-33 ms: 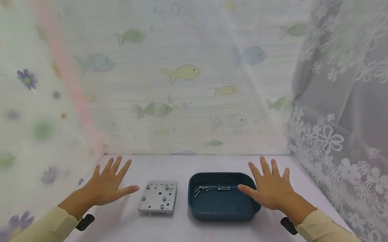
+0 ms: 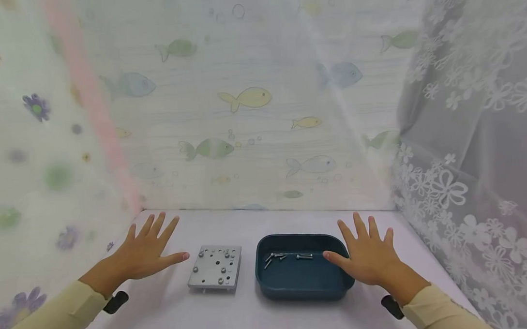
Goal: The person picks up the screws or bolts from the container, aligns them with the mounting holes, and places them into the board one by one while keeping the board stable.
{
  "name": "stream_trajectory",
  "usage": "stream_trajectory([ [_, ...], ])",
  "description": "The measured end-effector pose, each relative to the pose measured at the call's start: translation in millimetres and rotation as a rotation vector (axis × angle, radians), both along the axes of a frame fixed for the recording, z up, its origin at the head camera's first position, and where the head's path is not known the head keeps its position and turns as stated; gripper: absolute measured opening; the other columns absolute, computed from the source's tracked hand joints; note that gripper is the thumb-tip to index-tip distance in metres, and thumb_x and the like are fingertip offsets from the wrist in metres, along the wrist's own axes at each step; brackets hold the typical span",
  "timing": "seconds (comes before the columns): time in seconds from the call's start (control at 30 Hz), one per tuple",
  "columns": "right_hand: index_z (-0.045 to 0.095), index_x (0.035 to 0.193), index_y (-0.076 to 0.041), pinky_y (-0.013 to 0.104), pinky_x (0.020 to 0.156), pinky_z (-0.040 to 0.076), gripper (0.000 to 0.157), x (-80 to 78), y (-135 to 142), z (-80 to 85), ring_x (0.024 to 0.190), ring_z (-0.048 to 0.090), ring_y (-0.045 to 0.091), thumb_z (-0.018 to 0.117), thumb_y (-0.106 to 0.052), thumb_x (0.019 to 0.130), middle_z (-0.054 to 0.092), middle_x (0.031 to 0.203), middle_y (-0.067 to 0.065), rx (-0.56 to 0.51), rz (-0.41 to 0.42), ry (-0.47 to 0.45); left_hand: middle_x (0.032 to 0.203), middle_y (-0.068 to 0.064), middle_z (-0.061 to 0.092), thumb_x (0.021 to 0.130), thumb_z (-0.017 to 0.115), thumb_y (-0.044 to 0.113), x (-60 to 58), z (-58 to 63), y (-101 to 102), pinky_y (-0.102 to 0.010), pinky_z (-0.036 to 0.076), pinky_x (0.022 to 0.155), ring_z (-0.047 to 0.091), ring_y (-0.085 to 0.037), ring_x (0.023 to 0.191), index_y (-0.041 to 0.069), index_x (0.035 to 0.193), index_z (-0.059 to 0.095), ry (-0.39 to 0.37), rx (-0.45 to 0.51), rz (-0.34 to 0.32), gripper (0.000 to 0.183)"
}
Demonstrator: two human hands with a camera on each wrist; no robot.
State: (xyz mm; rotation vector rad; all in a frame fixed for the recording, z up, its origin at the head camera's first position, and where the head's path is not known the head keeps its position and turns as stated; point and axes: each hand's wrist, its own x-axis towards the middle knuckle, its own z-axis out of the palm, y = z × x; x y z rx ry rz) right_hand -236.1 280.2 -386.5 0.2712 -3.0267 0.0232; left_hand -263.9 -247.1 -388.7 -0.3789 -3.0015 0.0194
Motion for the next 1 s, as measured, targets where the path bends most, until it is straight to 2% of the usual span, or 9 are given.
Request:
stream_trajectory([
  [0.27, 0.033, 0.163, -0.015, 0.091, 0.101, 0.006, 0.110, 0.6, -2.8, -0.2, 0.147, 0.015, 0.067, 0.033, -0.093, 0.085, 0.018, 0.167, 0.033, -0.004, -0.002, -0.020, 0.168, -0.030, 0.022, 0.085, 0.036, 0.093, 1.3, 1.8, -0.3, -0.083, 0.011, 0.112, 0.021, -0.057, 0.152, 0.015, 0.165, 0.026, 0.005, -0.001, -0.014, 0.113],
  [0.47, 0.035, 0.162, -0.014, 0.090, 0.102, 0.009, 0.108, -0.8, -3.4, -0.8, 0.146, 0.018, 0.066, 0.035, -0.092, 0.086, 0.021, 0.166, 0.033, 0.011, 0.005, -0.014, 0.168, -0.029, 0.022, 0.085, 0.038, 0.092, -0.2, -1.0, 1.7, -0.082, 0.010, 0.113, 0.020, -0.055, 0.153, 0.014, 0.165, 0.026, -0.002, -0.002, -0.019, 0.112],
  [0.67, 0.040, 0.159, -0.015, 0.089, 0.103, 0.014, 0.107, -4.1, -8.6, 0.6, 0.147, 0.024, 0.063, 0.033, -0.092, 0.086, 0.027, 0.165, 0.030, 0.004, 0.045, -0.013, 0.168, -0.025, 0.026, 0.083, 0.044, 0.091, -3.1, -11.0, 5.0, -0.082, 0.013, 0.114, 0.025, -0.051, 0.154, 0.013, 0.165, 0.026, -0.010, 0.026, -0.052, 0.115],
  [0.87, 0.047, 0.155, -0.015, 0.086, 0.107, 0.018, 0.104, -10.3, -13.8, -1.4, 0.148, 0.029, 0.058, 0.033, -0.092, 0.086, 0.034, 0.163, 0.026, -0.026, 0.088, -0.007, 0.166, -0.021, 0.034, 0.081, 0.055, 0.088, -7.2, -26.2, 10.4, -0.073, 0.024, 0.117, 0.035, -0.044, 0.151, 0.009, 0.164, 0.028, 0.008, 0.092, -0.143, 0.118],
  [1.0, 0.051, 0.152, -0.014, 0.083, 0.108, 0.023, 0.102, -15.3, -17.8, -3.2, 0.147, 0.034, 0.055, 0.034, -0.091, 0.087, 0.040, 0.161, 0.024, -0.031, 0.114, -0.004, 0.166, -0.017, 0.036, 0.080, 0.059, 0.087, -10.0, -36.5, 13.5, -0.067, 0.027, 0.120, 0.038, -0.038, 0.151, 0.009, 0.164, 0.028, -0.010, 0.155, -0.167, 0.118],
])
